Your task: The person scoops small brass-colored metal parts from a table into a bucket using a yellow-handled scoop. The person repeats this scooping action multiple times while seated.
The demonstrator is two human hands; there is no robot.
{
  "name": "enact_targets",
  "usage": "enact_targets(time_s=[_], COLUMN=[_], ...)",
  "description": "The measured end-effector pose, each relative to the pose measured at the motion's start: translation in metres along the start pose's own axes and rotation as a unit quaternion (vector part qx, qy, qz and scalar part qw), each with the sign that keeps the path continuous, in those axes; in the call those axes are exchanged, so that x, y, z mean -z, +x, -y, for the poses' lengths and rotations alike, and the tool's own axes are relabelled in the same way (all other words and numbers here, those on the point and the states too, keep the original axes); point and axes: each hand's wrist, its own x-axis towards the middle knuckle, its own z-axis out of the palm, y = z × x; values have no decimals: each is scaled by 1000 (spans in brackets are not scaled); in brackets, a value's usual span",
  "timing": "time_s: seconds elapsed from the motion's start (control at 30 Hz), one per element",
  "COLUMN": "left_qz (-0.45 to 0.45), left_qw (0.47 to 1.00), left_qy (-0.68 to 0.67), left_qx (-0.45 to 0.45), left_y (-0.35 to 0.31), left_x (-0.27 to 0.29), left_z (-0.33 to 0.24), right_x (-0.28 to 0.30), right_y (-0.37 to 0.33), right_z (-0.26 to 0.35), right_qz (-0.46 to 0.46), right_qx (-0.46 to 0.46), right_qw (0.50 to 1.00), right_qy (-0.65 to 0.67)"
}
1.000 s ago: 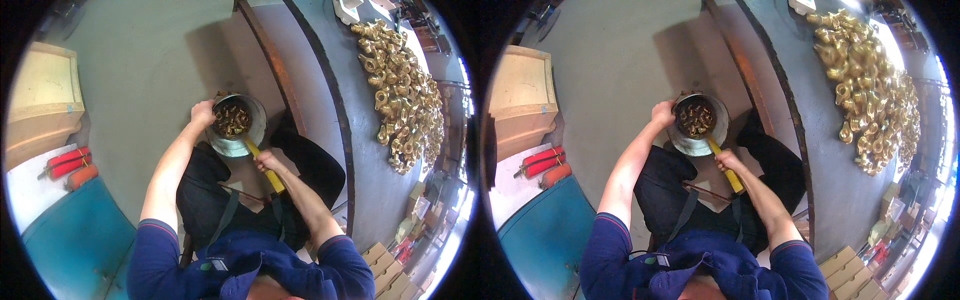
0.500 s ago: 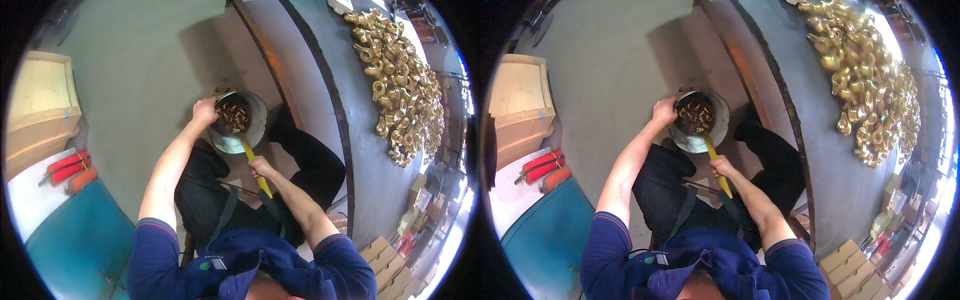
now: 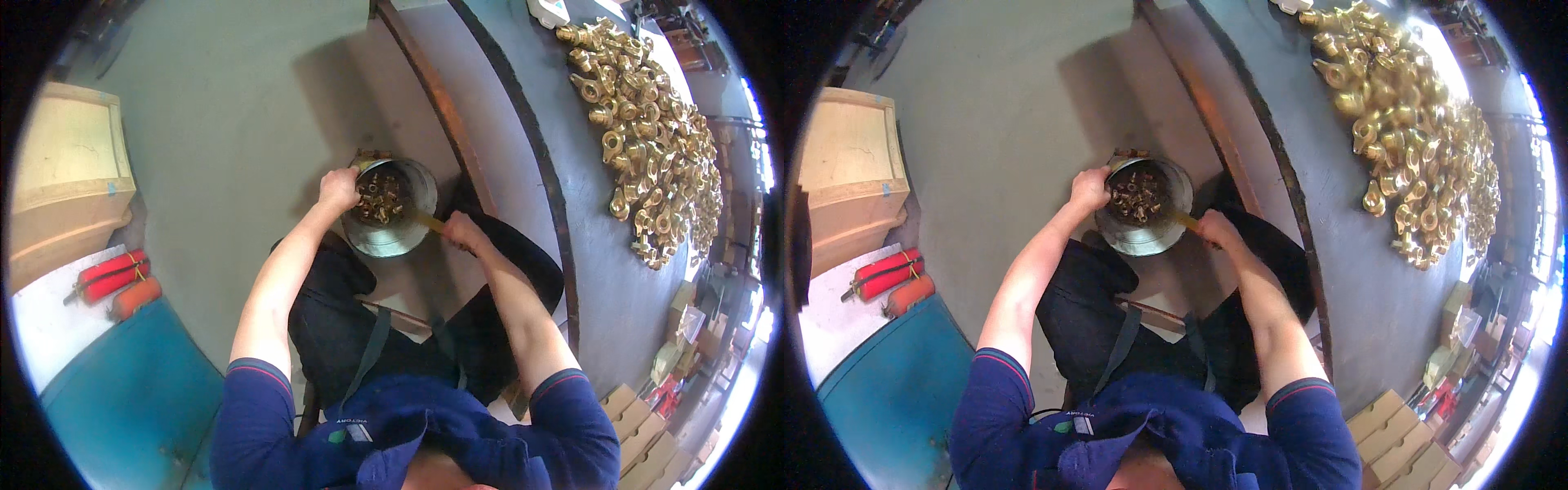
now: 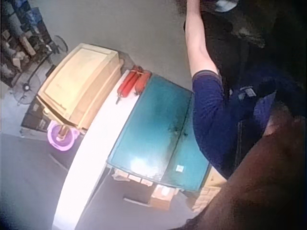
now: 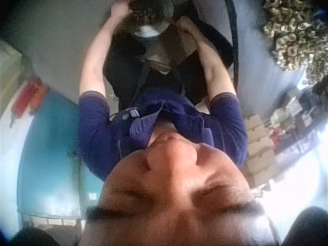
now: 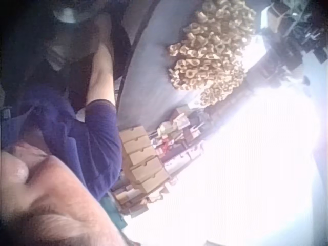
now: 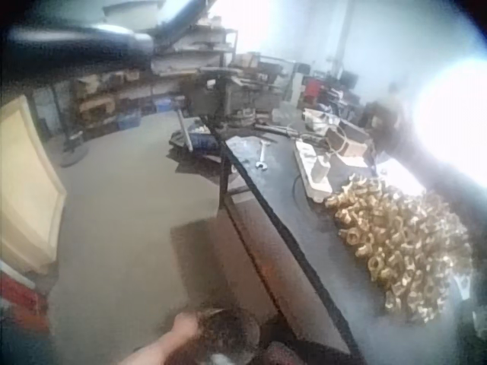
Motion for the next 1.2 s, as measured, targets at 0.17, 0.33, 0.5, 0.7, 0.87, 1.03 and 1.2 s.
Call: enact_targets(time_s=[0.17,0.33,0.5,0.7,0.87,1.03,1.2], left_qz=[-8,-32,-22,-12,-21,-3,-16], left_qw=[999,996,999,999,998,997,998], left_qy=[-8,-5,-31,-35,-26,-37,-44], left_qx=[-40,-80,-27,-26,-43,-74,-39], left_y=[-6,3,-2,-10,-8,-6,-1], left_x=[-1,-4,-9,-11,-8,-6,-9], left_z=[-8,-14,-2,-5,1,-16,-10], right_x=[-32,-123,-120,-84,-7,-41,-61], right_y=[-26,-2,-21,1,-12,-19,-37], right_z=[4,-25,2,-39,3,-11,4], right_qz=[-152,-2,188,80,-151,-219,17], right_qx=[15,-89,-91,-50,54,9,-59], right_qw=[979,980,841,961,980,960,985], right_qy=[-135,177,499,261,-115,-172,159])
